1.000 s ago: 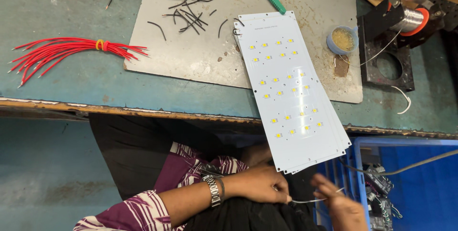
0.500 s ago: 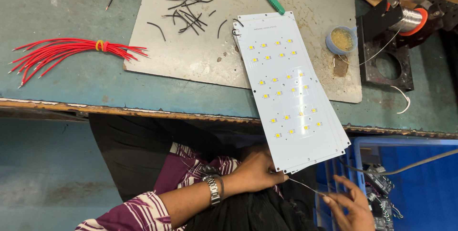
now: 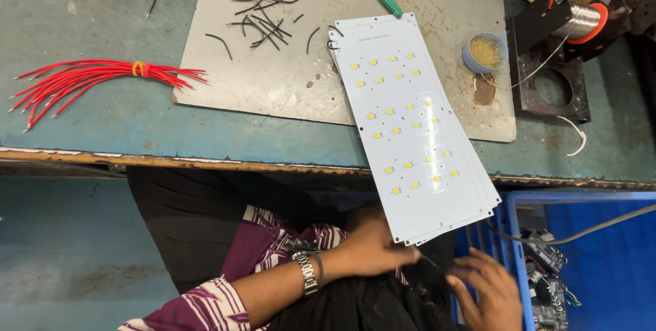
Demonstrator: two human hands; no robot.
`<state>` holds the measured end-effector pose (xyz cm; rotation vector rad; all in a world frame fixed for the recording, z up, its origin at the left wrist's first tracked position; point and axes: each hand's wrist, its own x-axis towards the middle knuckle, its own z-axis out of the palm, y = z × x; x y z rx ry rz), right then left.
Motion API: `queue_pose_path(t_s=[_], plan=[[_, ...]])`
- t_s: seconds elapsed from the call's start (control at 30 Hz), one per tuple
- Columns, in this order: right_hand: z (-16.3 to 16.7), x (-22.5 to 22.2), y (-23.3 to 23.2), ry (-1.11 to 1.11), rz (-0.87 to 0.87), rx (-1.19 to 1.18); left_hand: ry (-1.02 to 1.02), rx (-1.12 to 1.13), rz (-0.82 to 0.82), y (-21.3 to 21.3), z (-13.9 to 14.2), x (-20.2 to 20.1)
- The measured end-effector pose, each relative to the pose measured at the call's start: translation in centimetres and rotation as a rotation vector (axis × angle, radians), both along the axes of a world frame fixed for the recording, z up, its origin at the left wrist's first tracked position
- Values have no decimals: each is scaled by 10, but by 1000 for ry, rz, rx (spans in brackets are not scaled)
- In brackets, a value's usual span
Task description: The person strips the ends of black wires using wire cutters, applies flux, and solders them to an LED panel using a soldering iron and solder wire. The person then trims excess wire and continues soldering additional connections.
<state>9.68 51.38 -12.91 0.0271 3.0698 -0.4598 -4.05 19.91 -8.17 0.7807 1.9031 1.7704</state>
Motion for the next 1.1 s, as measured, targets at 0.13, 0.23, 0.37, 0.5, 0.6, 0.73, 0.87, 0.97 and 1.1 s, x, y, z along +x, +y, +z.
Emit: queue_pose_path(t_s=[0.13,0.23,0.37,0.5,0.6,0.73,0.87,0.97,1.1], plan=[[-1,10,-15,-11,30,-1021,151,-183,107,0,-1,0],[3,9,-28,-102,-229,-1888,174,-321,-103,3,0,6],[9,-9,-28,32,-9,-857,39,-238,-331,4,2,6],[11,-8,-29,190,214,-250,61,-111,39,0,2,2],[10,0,-34,-196,2,-1603,285,-132,162,-1,0,3],[5,-1,-36,-204,-251,-1495,204,-309,-226,3,-2,8],[-2,-2,-36,-1,37,-480,-27,-198,-203,1,-5,7],[-1,4,-37,-85,25,-1215,100,-156,51,-1,-4,5],[3,3,-34,-186,-380,-1686,54,-334,-90,-1,3,5]])
